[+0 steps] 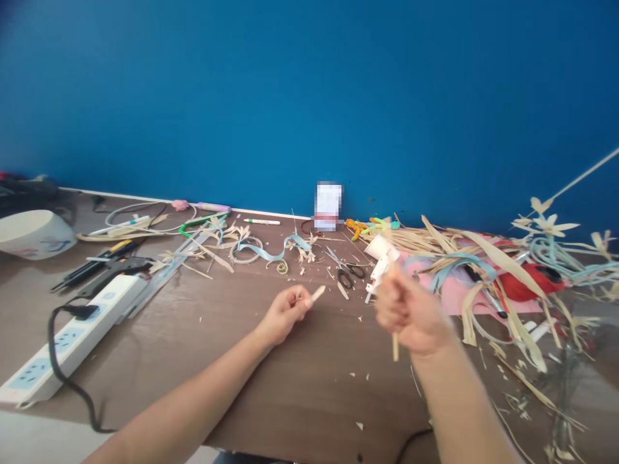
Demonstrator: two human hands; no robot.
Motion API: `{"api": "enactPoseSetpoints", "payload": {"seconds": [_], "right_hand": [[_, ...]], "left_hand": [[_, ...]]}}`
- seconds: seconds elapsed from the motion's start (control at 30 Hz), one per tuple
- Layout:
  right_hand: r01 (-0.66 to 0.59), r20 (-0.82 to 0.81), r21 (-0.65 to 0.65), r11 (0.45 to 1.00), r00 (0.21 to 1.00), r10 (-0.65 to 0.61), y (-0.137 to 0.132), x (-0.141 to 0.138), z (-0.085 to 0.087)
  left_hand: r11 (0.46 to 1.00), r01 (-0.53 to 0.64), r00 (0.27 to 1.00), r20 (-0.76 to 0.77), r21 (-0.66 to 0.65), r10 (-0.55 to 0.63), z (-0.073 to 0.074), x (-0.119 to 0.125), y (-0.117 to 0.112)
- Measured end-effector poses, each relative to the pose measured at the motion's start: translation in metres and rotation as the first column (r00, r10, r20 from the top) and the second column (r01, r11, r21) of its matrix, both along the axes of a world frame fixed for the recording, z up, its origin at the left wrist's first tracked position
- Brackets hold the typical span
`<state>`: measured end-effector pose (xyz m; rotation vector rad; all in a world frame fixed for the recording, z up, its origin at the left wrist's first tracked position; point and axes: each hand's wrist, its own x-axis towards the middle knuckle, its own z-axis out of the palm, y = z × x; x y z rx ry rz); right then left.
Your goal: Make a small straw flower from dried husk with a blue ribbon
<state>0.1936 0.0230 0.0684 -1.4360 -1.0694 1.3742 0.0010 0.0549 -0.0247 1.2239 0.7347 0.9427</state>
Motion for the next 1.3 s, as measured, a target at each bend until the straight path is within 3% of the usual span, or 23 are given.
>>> {"api": "enactPoseSetpoints", "payload": {"seconds": [0.07, 0.13, 0.2, 0.3, 0.43, 0.53, 0.63, 0.7, 0.8, 1.1, 1.23, 1.3], "right_hand": [[0.060, -0.041, 0.031, 0.998, 0.997, -0.058, 0.005, 0.005, -0.001], [-0.035, 0.124, -0.041, 0.999, 0.992, 0.039, 0.005, -0.003, -0.013], [-0.117, 0.325, 0.000, 0.993, 0.939, 0.110, 0.001, -0.020, -0.031], [-0.177, 0.550, 0.134, 0.975, 0.832, 0.076, -0.006, -0.045, -0.053], [-0.192, 0.687, 0.230, 0.954, 0.727, -0.019, -0.006, -0.061, -0.060], [-0.154, 0.587, 0.247, 0.957, 0.809, -0.021, -0.001, -0.064, -0.060], [-0.119, 0.272, 0.087, 0.989, 0.958, 0.091, 0.003, -0.062, -0.060], [-0.137, 0.072, -0.057, 0.989, 0.987, 0.140, 0.004, -0.060, -0.058], [-0.187, -0.083, -0.166, 0.968, 0.981, 0.175, 0.003, -0.055, -0.055], [-0.192, -0.231, -0.224, 0.955, 0.963, 0.140, 0.008, -0.043, -0.036], [0.025, -0.258, -0.094, 0.995, 0.965, -0.048, 0.022, -0.023, -0.021], [0.119, -0.142, 0.018, 0.993, 0.983, -0.116, 0.025, -0.020, -0.022]], "left_hand": [[0.993, -0.027, 0.993, 0.114, -0.114, 0.040, -0.004, 0.003, 0.001], [0.985, -0.017, 0.985, 0.167, -0.174, 0.046, -0.006, 0.006, 0.001], [0.982, -0.019, 0.986, 0.160, -0.187, 0.049, -0.007, 0.007, 0.000], [0.985, -0.046, 0.992, 0.110, -0.167, 0.065, -0.007, 0.006, -0.001], [0.988, -0.075, 0.995, 0.051, -0.135, 0.082, -0.006, 0.004, -0.001], [0.993, -0.086, 0.996, 0.021, -0.085, 0.088, -0.004, 0.003, -0.001], [0.999, -0.032, 0.999, 0.003, 0.004, 0.032, -0.001, 0.001, -0.001], [0.999, -0.001, 1.000, -0.013, 0.052, 0.002, 0.000, 0.001, -0.001], [0.994, -0.002, 0.998, -0.055, 0.105, 0.008, 0.003, 0.002, -0.002], [0.996, -0.058, 0.995, -0.075, 0.073, 0.063, 0.002, 0.004, -0.002], [0.988, -0.116, 0.992, 0.046, -0.098, 0.121, -0.004, 0.004, 0.001], [0.979, -0.120, 0.984, 0.113, -0.167, 0.140, -0.005, 0.005, 0.003]]}}
